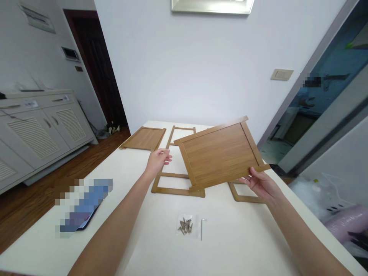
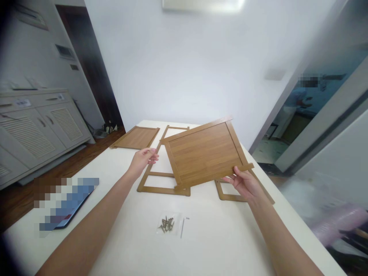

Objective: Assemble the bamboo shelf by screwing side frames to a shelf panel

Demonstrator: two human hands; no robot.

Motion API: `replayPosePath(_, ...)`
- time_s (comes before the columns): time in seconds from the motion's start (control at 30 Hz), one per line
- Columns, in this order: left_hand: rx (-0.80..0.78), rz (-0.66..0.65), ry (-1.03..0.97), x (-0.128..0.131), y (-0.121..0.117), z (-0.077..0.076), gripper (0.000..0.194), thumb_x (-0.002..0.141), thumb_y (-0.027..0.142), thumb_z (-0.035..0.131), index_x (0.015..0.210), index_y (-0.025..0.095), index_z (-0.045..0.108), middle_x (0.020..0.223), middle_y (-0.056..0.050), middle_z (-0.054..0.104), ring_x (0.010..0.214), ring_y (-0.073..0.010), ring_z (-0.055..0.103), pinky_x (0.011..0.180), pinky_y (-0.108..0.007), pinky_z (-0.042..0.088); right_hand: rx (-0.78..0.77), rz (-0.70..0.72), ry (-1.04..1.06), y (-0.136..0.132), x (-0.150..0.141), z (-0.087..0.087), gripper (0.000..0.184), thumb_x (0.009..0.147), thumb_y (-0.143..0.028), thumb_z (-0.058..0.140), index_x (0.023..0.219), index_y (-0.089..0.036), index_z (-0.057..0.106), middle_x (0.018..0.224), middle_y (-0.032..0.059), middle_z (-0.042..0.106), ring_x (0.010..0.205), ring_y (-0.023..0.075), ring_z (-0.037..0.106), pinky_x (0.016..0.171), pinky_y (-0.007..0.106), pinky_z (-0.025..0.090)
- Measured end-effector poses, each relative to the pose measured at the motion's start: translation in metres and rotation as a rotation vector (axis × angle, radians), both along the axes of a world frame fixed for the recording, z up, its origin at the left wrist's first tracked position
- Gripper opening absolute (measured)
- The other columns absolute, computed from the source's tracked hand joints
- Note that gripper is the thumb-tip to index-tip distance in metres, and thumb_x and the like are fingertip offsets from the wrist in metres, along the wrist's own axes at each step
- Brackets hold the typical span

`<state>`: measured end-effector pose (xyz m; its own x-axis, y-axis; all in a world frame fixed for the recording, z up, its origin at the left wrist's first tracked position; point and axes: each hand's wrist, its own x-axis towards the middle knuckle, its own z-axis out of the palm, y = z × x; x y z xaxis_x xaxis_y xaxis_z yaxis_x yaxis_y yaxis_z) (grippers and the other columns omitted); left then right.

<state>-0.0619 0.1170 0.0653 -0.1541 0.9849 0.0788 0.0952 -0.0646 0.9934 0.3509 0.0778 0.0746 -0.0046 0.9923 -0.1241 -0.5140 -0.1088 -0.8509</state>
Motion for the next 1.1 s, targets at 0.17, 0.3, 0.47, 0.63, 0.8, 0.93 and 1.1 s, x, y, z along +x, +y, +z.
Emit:
replayPosePath(0.17,-0.193,0.083,1.016,-0.021,-0.028,-0.021,0.044,0.086,0.055,0.051,0.098,0.015,0.064,0.098,-0.016,0.071,0.094,-0.0292,0.067,0.079,-0.036,0.048,-0.035,-0.113,0.109,-0.004,0.006,-0.016,0.019,0.076,-0.006,0.066,0.084,-0.022,0.063,0.087,0.0001,0.075,0.08,0.0179,0.072,0.08,0.042,0.064)
replayPosePath(0.3,-0.305,0.072,1.303,-0.013,-0.05,-0.027,0.058,0.088,0.058,0.047,0.112,0.006,0.058,0.11,-0.025,0.067,0.101,-0.0339,0.066,0.081,-0.038,0.048,-0.088,-0.17,0.161,-0.005,0.0,-0.024,0.021,0.079,-0.001,0.054,0.08,-0.021,0.061,0.085,0.001,0.074,0.086,0.0179,0.073,0.091,0.047,0.058)
replayPosePath(0.47,-0.389,0.01,1.265,-0.003,-0.053,-0.025,0.048,0.089,0.043,0.048,0.113,0.004,0.059,0.108,-0.026,0.068,0.101,-0.0342,0.066,0.081,-0.039,0.048,-0.127,-0.177,0.161,-0.006,-0.006,-0.032,0.023,0.078,0.001,0.049,0.077,-0.02,0.058,0.089,0.0028,0.074,0.09,0.0195,0.073,0.093,0.051,0.056)
replayPosePath(0.63,-0.386,-0.001,1.239,-0.006,-0.05,-0.029,0.031,0.088,0.019,0.042,0.106,0.005,0.062,0.104,-0.025,0.07,0.098,-0.0317,0.069,0.078,-0.036,0.048,-0.122,-0.135,0.126,-0.007,-0.007,-0.04,0.027,0.078,0.001,0.05,0.087,-0.022,0.061,0.1,0.003,0.074,0.095,0.0206,0.072,0.092,0.052,0.056)
replayPosePath(0.8,-0.362,0.043,1.217,-0.017,-0.048,-0.027,0.034,0.093,0.022,0.033,0.11,0.004,0.056,0.099,-0.025,0.07,0.095,-0.0323,0.069,0.077,-0.037,0.048,-0.103,-0.078,0.11,-0.008,-0.009,-0.042,0.039,0.079,0.002,0.05,0.103,-0.025,0.063,0.11,0.0023,0.073,0.099,0.0218,0.071,0.094,0.054,0.055)
replayPosePath(0.93,-0.315,0.087,1.173,-0.028,-0.043,-0.028,0.03,0.095,0.028,0.034,0.112,0.008,0.05,0.097,-0.023,0.07,0.09,-0.0317,0.07,0.075,-0.036,0.047,-0.109,-0.075,0.141,-0.01,-0.011,-0.042,0.044,0.08,0.003,0.048,0.11,-0.027,0.062,0.113,0.0024,0.073,0.103,0.0234,0.07,0.096,0.058,0.052)
replayPosePath(1.1,-0.249,0.183,1.044,-0.038,-0.036,-0.033,0.027,0.093,0.034,0.042,0.108,0.013,0.049,0.092,-0.02,0.07,0.09,-0.0329,0.069,0.075,-0.037,0.047,-0.082,-0.066,0.149,-0.012,-0.011,-0.042,0.049,0.081,0.005,0.046,0.114,-0.027,0.062,0.118,0.0038,0.071,0.1,0.0235,0.071,0.096,0.059,0.051)
